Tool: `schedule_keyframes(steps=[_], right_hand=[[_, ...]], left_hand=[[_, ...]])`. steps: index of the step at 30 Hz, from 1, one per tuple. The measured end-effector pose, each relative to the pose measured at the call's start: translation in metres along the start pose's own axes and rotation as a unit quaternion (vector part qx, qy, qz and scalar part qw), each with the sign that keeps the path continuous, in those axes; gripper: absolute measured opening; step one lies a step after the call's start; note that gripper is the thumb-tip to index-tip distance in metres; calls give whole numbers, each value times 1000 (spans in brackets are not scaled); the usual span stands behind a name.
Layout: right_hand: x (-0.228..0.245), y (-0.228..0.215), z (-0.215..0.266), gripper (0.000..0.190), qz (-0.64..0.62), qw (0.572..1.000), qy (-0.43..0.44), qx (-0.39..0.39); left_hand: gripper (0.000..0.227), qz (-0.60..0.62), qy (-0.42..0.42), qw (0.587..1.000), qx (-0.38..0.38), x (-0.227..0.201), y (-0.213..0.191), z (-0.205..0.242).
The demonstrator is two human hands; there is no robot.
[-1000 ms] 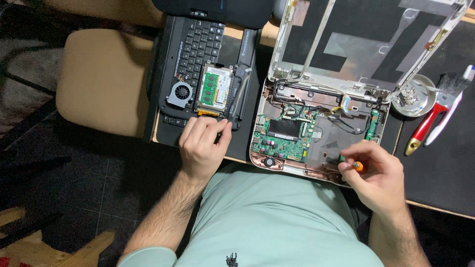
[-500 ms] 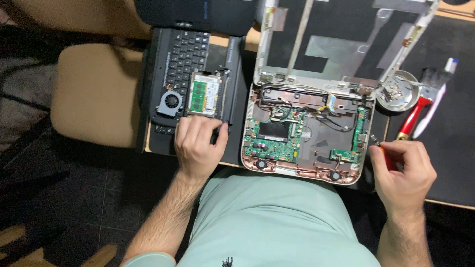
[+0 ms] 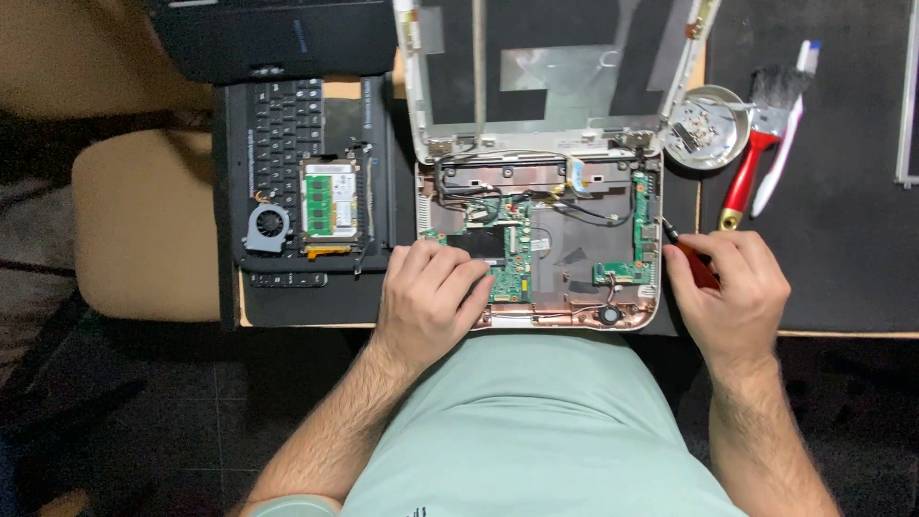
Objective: The person uses a screwdriver to remove screws from a laptop's internal components, including the cooling fan and motherboard. They carefully disconnect ribbon cables and lift the motherboard out of the chassis, placing it on the desk.
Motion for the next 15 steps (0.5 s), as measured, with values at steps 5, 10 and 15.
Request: schedule_keyframes(steps=[5,10,15], right_hand=[[-1,-3,2,18,-13,1000,-17,-13],[3,-10,-5,18,-69,997,-2,-22],[-8,-10,0,14,-140,988,40,-50]], left_hand=[[9,-32,15,998,46,-7,9,-21],[19,-25,21,997,75,-16,10,-36],[27,-19,14,997,73,-14,26,-28]])
Point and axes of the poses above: each hand's wrist, its own z-axis away from the middle knuckle, its own y-axis out of the palm, x = y × z, the point moved 1 cm from there along -z, towards the middle knuckle, and after that the axes turned 9 degrees about -z, right-handed, at the moved point
